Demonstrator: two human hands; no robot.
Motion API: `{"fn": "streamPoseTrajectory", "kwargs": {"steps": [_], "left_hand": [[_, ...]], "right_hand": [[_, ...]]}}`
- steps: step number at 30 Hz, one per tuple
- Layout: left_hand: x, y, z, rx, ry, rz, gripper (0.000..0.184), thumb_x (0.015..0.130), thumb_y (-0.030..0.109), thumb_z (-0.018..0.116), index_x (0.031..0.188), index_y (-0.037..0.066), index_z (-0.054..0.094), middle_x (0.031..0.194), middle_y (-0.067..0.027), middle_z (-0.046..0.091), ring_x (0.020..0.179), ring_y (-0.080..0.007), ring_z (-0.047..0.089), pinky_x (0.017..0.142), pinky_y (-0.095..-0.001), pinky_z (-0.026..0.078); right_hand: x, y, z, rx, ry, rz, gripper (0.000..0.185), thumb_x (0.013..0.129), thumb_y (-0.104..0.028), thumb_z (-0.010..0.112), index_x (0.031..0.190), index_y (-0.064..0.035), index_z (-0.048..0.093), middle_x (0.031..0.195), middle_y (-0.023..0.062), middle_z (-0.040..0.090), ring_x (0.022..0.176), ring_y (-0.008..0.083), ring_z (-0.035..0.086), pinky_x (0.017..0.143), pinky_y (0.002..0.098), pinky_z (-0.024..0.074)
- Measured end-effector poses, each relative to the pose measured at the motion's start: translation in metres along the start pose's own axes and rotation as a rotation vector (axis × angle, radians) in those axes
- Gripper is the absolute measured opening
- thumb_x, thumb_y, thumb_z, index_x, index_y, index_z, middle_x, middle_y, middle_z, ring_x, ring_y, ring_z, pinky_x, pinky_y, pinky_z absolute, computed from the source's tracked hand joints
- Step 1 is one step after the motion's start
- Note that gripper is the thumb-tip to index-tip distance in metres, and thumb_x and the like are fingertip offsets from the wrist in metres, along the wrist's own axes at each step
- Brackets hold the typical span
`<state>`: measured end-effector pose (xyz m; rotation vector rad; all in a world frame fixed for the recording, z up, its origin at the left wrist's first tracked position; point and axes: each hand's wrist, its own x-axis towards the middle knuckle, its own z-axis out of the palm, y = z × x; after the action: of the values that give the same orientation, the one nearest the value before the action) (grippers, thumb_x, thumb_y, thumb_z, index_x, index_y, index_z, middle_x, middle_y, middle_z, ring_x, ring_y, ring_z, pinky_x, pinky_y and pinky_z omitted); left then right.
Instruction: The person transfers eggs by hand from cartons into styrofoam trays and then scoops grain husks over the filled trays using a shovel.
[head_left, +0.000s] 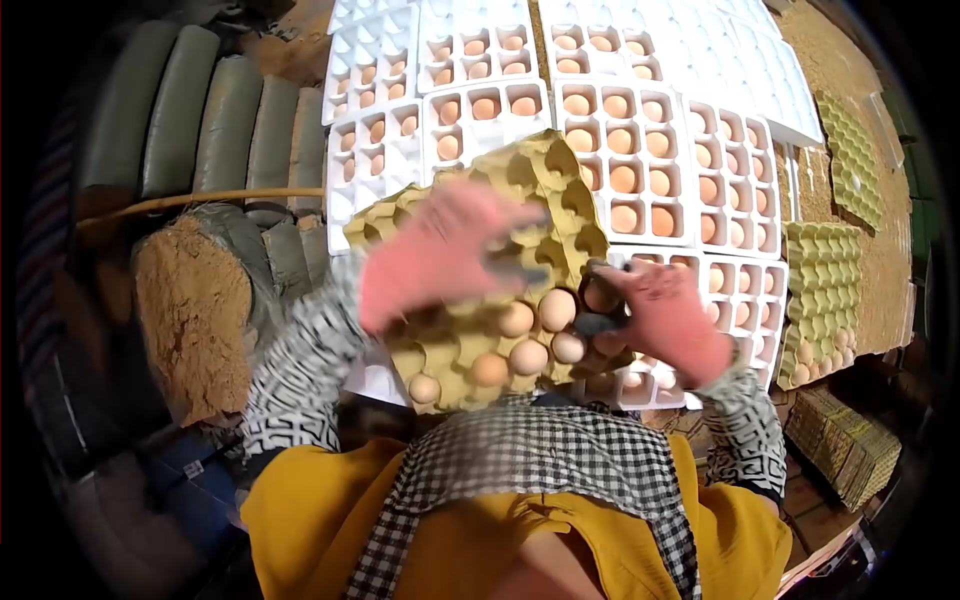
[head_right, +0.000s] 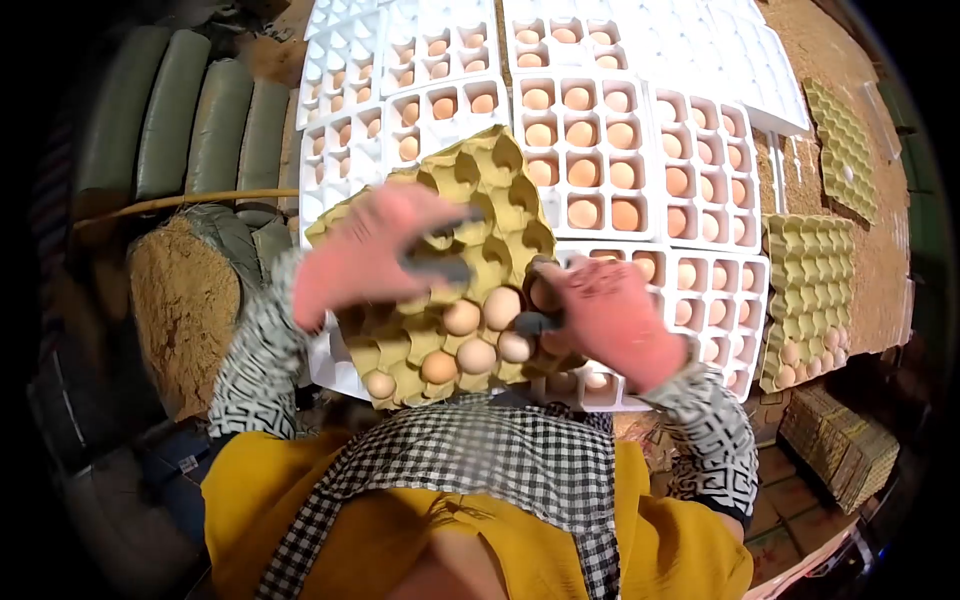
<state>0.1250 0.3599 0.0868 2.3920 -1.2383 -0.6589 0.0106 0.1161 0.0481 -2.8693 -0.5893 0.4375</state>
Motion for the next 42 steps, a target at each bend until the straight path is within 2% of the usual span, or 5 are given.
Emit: {"fn": "streamPoseTrajectory", "kwargs": {"steps": [10, 14, 23, 32, 42], "left_hand": [[-0.037, 0.035, 0.093, -0.016, 0.358, 0.147, 0.047, 0.081, 0.023, 0.071, 0.123, 0.004, 0.059, 0.112, -0.0109, 0.065, 0.102, -0.0270, 0.062, 0.101, -0.0424, 0.044], [-0.080, 0.043, 0.073, -1.307, 0.740, -0.265, 0.041, 0.085, 0.020, 0.056, 0.121, -0.001, 0.058, 0.109, -0.0111, 0.064, 0.100, -0.0214, 0.064, 0.086, -0.0312, 0.051], [-0.060, 0.055, 0.086, 0.161, 0.097, -0.423, 0.051, 0.080, 0.038, 0.070, 0.122, 0.011, 0.063, 0.118, -0.0149, 0.056, 0.096, -0.0295, 0.064, 0.083, -0.0406, 0.051], [-0.110, 0.023, 0.063, -1.505, 0.254, -0.185, 0.054, 0.087, 0.029, 0.064, 0.136, 0.009, 0.052, 0.114, -0.0100, 0.060, 0.103, -0.0208, 0.059, 0.087, -0.0322, 0.052], [-0.077, 0.095, 0.100, 0.324, 0.193, -0.297, 0.054, 0.069, 0.042, 0.079, 0.112, 0.012, 0.066, 0.122, -0.0155, 0.052, 0.093, -0.0303, 0.065, 0.075, -0.0371, 0.053]], "right_hand": [[-0.056, 0.041, -0.005, 1.811, 0.299, 0.061, 0.040, 0.084, -0.012, 0.062, 0.122, -0.0004, 0.058, 0.109, 0.0065, 0.062, 0.093, 0.0142, 0.060, 0.081, 0.0295, 0.0508], [-0.052, 0.002, 0.018, 0.284, 0.155, -0.090, 0.055, 0.069, -0.025, 0.083, 0.119, -0.0152, 0.061, 0.106, 0.0106, 0.056, 0.084, 0.0264, 0.061, 0.071, 0.0381, 0.0523], [-0.064, 0.003, -0.018, 1.659, 0.164, 0.090, 0.050, 0.084, -0.004, 0.060, 0.134, -0.0036, 0.056, 0.115, 0.0032, 0.060, 0.082, 0.0095, 0.060, 0.067, 0.0221, 0.0504], [-0.025, -0.056, 0.016, -0.124, 0.072, -0.112, 0.017, 0.074, -0.015, 0.066, 0.091, -0.0180, 0.068, 0.127, 0.0130, 0.047, 0.099, 0.0303, 0.058, 0.067, 0.0377, 0.0544], [-0.034, 0.095, 0.001, 1.377, 0.454, 0.361, 0.052, 0.075, -0.004, 0.070, 0.125, -0.0012, 0.060, 0.113, 0.0072, 0.065, 0.093, 0.0137, 0.064, 0.077, 0.0261, 0.0547]]}}
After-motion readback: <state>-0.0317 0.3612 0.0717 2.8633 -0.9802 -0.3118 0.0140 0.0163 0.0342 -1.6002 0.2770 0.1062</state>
